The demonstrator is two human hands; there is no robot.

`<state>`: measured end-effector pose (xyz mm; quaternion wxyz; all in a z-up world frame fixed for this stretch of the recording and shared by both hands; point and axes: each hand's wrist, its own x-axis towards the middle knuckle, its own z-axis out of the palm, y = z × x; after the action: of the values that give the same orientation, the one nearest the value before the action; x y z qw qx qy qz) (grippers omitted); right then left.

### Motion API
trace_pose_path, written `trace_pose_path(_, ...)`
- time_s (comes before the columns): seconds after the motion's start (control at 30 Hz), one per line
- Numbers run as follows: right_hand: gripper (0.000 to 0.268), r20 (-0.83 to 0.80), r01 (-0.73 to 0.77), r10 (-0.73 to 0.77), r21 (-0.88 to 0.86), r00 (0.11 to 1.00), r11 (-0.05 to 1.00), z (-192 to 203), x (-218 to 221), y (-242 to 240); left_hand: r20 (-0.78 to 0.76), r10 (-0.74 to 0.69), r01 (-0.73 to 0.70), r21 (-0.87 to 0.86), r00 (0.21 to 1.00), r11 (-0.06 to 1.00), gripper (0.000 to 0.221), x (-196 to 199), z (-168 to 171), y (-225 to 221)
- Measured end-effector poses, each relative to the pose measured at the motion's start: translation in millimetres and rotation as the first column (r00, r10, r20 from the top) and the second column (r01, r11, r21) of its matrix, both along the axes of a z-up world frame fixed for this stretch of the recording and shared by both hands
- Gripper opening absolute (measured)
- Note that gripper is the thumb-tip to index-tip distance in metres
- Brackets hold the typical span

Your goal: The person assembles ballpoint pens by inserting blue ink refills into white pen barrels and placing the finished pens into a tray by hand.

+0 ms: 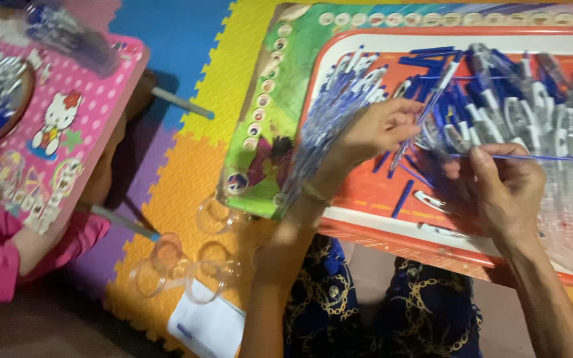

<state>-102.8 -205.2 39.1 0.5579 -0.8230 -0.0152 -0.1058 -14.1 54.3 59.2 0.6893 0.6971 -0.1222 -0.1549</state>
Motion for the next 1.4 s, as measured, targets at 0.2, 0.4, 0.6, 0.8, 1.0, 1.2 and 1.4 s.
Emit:
trace_pose_path(0.2, 0.022, -0.066, 0.034, 0.007, 0.595, 0.998, 0.803, 26, 7, 17, -0.273, -0.146, 0.124, -0.097, 0.951, 0.988, 0.078, -19, 38, 0)
trace_pose_path(0.4, 0.02, -0.023, -0.008, 0.026, 0.565, 0.999, 0.825, 27, 7, 24, -0.341, -0.153, 0.153, -0.027, 0.928, 0.988, 0.077, -33, 60, -12)
trace_pose_path(0.6, 0.017, 0.009, -0.04, 0.04, 0.472, 0.999, 0.881, 31, 3, 27, -0.29, -0.206, 0.175, -0.131, 0.934, 0.976, 0.052, -29, 30, -22)
trace_pose_path(0.8, 0.018, 0.031, -0.087, 0.085, 0.582, 0.996, 0.808, 33, 2, 23, -0.274, -0.342, 0.28, -0.24, 0.899, 0.929, 0.044, -29, 26, -20)
trace_pose_path(1.0, 0.014, 0.009, 0.015, -0.022, 0.482, 1.0, 0.876, 37, 2, 27, -0.352, -0.279, 0.211, -0.219, 0.893, 0.953, 0.059, -30, 27, -21)
trace_pose_path(1.2, 0.013, 0.13, -0.023, -0.02, 0.319, 0.991, 0.947, 29, 2, 22, -0.364, -0.263, 0.208, -0.185, 0.893, 0.961, 0.064, -31, 32, -20)
trace_pose_path(1.4, 0.016, 0.169, -0.062, 0.01, 0.301, 0.986, 0.952, 23, 2, 23, -0.317, -0.279, 0.232, -0.179, 0.906, 0.956, 0.062, -33, 31, -19)
